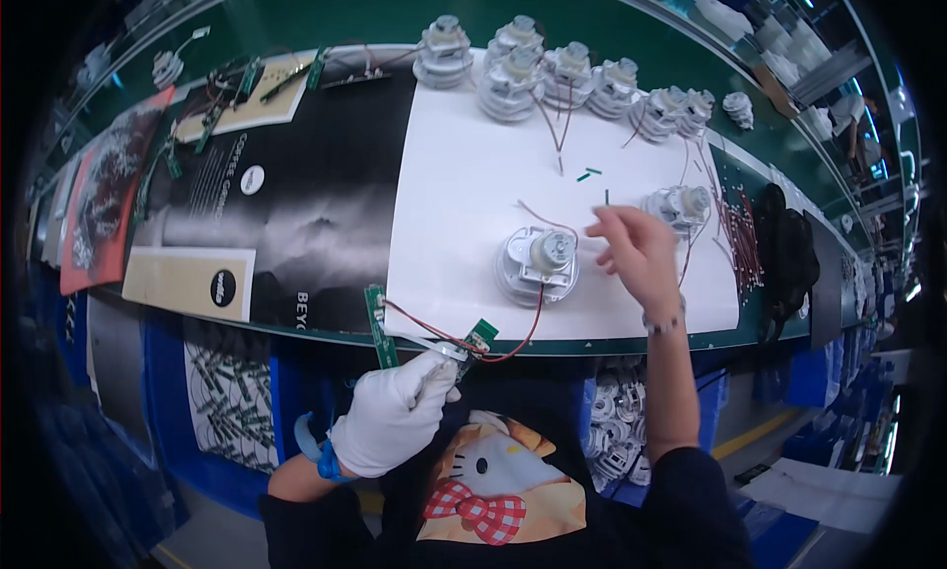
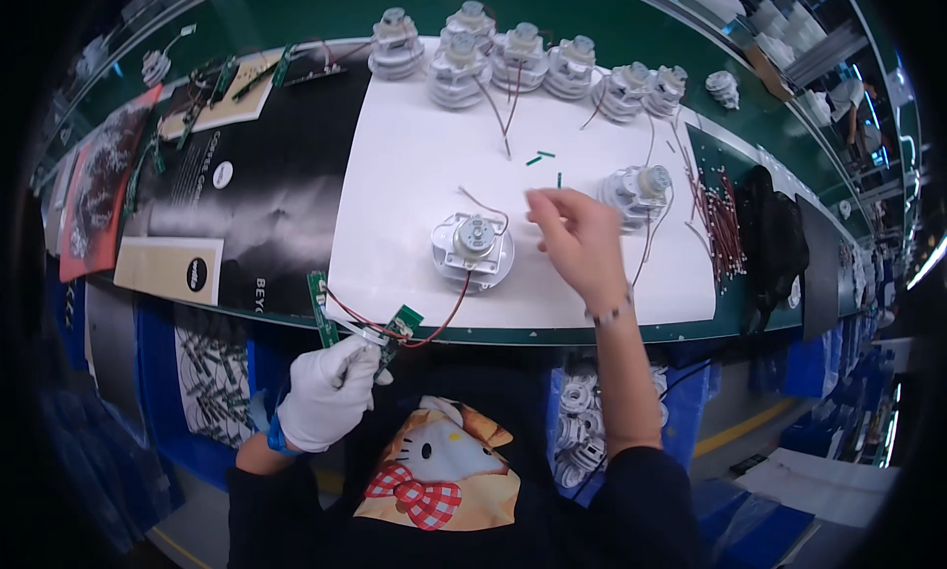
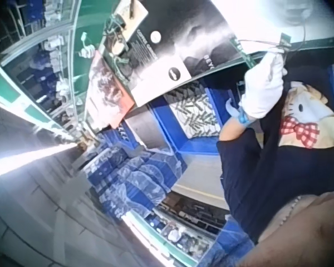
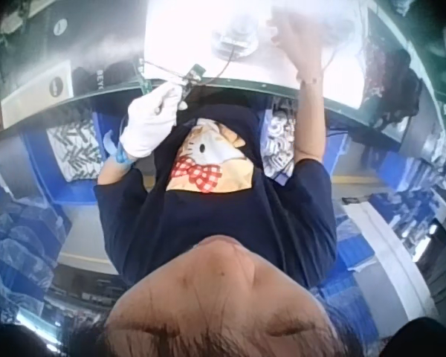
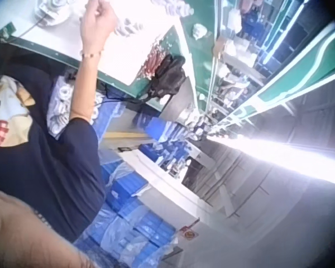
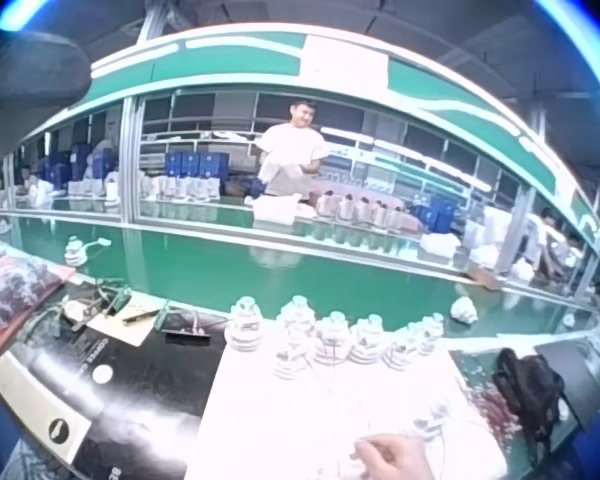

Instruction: The person assembles small electronic components on a factory assembly line. They pick up white circular motor-like units, connect wires to green circuit boards, and place the finished assemblies onto a moving conveyor belt. The process is repetitive, involving handling multiple units one by one.

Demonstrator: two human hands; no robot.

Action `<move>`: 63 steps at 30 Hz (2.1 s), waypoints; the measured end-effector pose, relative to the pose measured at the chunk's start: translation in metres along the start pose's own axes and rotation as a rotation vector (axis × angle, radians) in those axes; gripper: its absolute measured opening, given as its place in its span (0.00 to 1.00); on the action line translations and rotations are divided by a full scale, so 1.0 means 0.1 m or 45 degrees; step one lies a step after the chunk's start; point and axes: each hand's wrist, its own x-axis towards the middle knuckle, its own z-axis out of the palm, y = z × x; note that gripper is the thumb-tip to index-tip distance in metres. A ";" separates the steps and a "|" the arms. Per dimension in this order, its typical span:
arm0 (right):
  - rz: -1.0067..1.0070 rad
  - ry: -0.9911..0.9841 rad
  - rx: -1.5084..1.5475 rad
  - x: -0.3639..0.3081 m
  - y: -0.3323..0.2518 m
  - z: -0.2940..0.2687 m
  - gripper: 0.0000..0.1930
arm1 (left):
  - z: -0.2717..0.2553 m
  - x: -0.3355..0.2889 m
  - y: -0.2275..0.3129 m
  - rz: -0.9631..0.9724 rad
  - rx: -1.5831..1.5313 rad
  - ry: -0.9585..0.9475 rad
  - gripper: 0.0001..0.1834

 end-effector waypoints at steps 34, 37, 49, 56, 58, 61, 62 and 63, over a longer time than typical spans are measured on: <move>-0.922 -0.731 -0.363 -0.05 -1.02 0.02 0.02 | -0.13 0.05 0.12 0.101 -0.136 0.133 0.05; -0.986 -0.633 -0.547 -0.18 -0.97 0.16 0.04 | -0.11 0.04 0.15 0.140 -0.171 0.164 0.05; -1.074 -0.674 -0.314 -0.34 -0.88 0.24 0.09 | -0.08 0.06 0.16 0.262 -0.086 0.200 0.03; -1.048 -0.468 -0.421 -0.42 -0.79 0.33 0.07 | -0.03 0.06 0.10 0.399 -0.042 0.236 0.06; -0.961 -0.502 -0.473 -0.41 -0.82 0.31 0.06 | -0.03 0.06 0.08 0.422 0.000 0.234 0.06; -0.968 -0.499 -0.596 -0.38 -0.88 0.28 0.07 | -0.02 0.05 0.06 0.427 0.078 0.251 0.05; -0.985 -0.503 -0.630 -0.38 -0.90 0.27 0.07 | -0.01 0.05 0.04 0.436 0.110 0.270 0.06; -1.003 -0.508 -0.663 -0.38 -0.90 0.26 0.07 | -0.01 0.04 0.03 0.445 0.143 0.290 0.07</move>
